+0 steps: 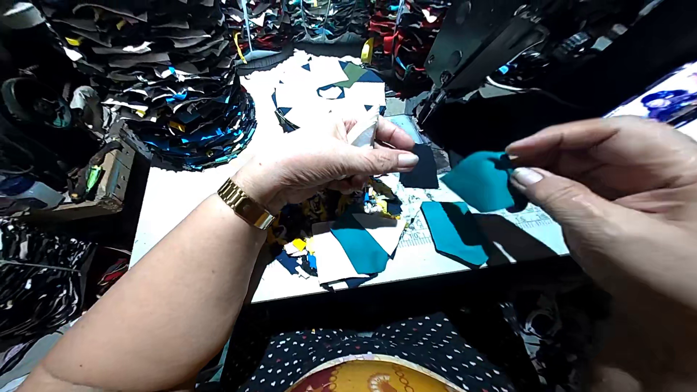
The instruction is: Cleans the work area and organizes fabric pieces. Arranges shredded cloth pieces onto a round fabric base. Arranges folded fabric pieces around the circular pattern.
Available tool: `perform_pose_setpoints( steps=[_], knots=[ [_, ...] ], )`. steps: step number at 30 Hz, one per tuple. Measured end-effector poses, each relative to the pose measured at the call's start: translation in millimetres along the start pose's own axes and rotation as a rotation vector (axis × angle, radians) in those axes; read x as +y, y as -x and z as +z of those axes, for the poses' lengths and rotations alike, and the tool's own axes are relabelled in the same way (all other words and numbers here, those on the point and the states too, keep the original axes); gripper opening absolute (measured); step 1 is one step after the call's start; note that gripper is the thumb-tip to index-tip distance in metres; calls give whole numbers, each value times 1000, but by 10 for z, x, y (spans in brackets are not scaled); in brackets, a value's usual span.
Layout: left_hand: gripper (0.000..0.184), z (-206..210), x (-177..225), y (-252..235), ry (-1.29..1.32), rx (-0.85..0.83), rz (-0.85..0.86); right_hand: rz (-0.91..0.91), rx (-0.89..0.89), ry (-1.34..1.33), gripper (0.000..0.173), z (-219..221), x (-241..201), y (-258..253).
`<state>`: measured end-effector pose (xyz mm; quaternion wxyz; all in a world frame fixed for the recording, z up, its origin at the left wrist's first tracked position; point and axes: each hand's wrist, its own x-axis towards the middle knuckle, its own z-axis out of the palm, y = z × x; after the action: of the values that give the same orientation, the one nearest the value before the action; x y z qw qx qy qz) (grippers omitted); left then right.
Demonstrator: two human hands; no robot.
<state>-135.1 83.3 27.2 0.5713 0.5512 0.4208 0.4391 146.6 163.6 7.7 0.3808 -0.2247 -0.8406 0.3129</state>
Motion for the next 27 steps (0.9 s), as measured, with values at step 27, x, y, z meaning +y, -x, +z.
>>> perform_pose_setpoints(
  steps=[27],
  knots=[
    [34, -56, 40, -10, -872, -78, -89, 59, 3, 255, 31, 871, -206, 41]
  ],
)
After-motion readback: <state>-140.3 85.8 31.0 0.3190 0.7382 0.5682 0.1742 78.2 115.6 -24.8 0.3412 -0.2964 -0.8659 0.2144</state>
